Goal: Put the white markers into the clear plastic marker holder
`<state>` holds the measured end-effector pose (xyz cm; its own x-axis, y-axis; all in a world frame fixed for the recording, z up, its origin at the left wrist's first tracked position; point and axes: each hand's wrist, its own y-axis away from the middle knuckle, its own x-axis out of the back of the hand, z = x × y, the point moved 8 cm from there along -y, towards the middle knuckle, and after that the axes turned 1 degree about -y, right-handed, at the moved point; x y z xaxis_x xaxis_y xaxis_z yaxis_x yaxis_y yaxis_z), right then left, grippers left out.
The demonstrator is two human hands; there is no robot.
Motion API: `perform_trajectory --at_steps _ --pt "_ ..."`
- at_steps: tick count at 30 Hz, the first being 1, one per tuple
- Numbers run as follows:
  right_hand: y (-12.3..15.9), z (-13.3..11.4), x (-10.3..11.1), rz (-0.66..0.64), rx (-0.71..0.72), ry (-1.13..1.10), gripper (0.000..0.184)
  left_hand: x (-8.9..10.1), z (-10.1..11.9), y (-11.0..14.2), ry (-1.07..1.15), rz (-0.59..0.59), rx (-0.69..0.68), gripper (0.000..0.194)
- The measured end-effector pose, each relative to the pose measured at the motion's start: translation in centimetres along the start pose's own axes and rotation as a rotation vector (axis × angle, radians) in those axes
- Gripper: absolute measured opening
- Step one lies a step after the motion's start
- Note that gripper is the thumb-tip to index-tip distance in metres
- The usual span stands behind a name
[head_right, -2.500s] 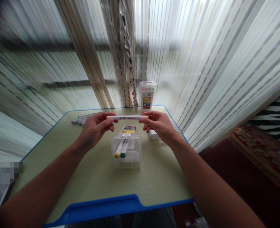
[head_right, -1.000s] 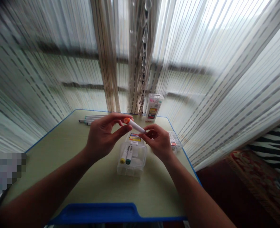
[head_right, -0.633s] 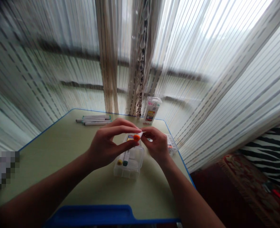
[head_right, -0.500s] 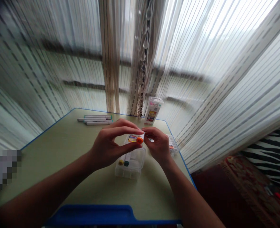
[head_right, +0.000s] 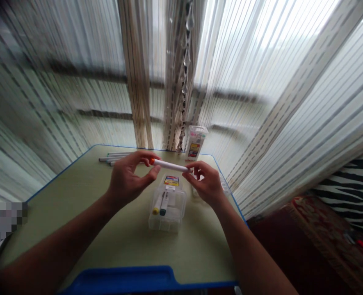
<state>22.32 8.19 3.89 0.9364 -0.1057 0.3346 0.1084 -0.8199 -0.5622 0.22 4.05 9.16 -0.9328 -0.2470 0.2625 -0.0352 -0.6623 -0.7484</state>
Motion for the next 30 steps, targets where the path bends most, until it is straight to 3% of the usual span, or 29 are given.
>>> perform_trajectory --at_steps 5,8,13,20,24,30 --pt "-0.5 0.8 0.3 -0.018 -0.122 -0.265 0.027 0.0 -5.6 -0.5 0.235 -0.116 0.266 0.019" --pt "-0.6 0.1 0.4 0.019 -0.170 -0.402 0.031 -0.2 -6.7 -0.6 0.194 -0.204 0.265 0.022" --pt "-0.2 -3.5 -0.5 0.026 -0.092 -0.459 0.031 -0.6 -5.1 -0.4 -0.039 -0.276 0.037 0.017" --pt "0.4 -10.5 -2.0 -0.040 0.287 -0.229 0.014 -1.1 -3.2 0.8 -0.221 -0.219 -0.242 0.008" --pt "0.8 -13.2 -2.8 -0.093 0.471 -0.101 0.016 -0.5 -2.6 1.2 -0.255 -0.128 -0.279 0.006" --pt "2.1 -13.8 -3.7 -0.086 0.543 -0.054 0.015 -0.4 -2.0 1.7 -0.210 -0.075 -0.293 0.008"
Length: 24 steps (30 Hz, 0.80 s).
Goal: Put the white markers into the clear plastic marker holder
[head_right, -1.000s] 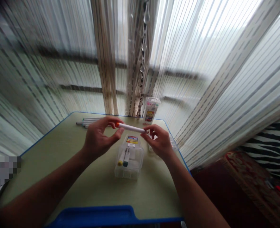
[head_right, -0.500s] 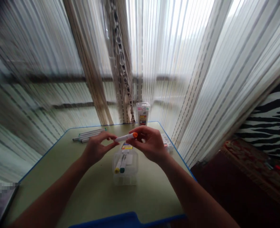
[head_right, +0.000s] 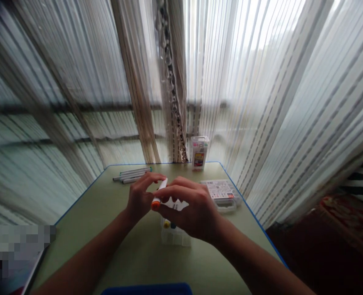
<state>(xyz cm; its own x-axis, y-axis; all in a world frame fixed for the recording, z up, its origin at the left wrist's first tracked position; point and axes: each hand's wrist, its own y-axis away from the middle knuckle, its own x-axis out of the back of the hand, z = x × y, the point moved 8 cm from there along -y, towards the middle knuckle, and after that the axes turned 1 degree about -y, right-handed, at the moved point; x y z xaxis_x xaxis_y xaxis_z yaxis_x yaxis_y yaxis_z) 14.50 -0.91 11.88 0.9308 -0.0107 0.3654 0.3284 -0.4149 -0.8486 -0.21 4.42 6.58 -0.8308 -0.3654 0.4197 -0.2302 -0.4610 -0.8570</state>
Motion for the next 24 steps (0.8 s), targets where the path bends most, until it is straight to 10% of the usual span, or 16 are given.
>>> perform_trajectory --at_steps 24 --pt "-0.76 -0.57 0.24 0.016 0.059 0.081 0.012 -0.07 -0.44 0.08 -0.011 0.001 0.054 0.014"
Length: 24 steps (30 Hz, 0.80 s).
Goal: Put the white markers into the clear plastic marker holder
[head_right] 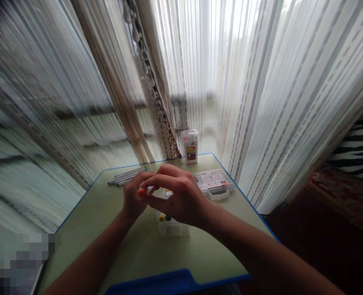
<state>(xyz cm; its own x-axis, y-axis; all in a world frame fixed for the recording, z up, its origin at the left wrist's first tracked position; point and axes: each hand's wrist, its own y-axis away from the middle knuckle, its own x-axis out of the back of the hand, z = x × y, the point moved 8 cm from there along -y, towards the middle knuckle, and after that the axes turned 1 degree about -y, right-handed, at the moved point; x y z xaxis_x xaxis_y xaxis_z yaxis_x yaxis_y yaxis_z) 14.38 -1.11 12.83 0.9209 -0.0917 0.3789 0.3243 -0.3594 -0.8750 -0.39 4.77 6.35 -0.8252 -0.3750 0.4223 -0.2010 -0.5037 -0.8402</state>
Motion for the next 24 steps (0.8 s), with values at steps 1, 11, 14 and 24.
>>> perform_trajectory --at_steps 1,11,14,24 --pt "0.0 0.0 0.0 -0.005 -0.003 -0.001 0.013 0.0 -0.1 0.0 -0.003 -0.002 0.001 0.013" --pt "0.3 0.6 2.7 0.056 -0.128 0.111 0.012 0.4 0.3 -0.1 -0.044 0.083 -0.085 0.010" --pt "0.9 2.3 4.5 0.124 -0.284 0.051 0.012 0.7 1.0 -0.3 -0.043 0.116 -0.126 0.014" --pt "2.7 6.7 8.2 0.245 -0.575 -0.245 0.014 2.0 3.1 -1.4 0.038 0.118 -0.153 0.015"
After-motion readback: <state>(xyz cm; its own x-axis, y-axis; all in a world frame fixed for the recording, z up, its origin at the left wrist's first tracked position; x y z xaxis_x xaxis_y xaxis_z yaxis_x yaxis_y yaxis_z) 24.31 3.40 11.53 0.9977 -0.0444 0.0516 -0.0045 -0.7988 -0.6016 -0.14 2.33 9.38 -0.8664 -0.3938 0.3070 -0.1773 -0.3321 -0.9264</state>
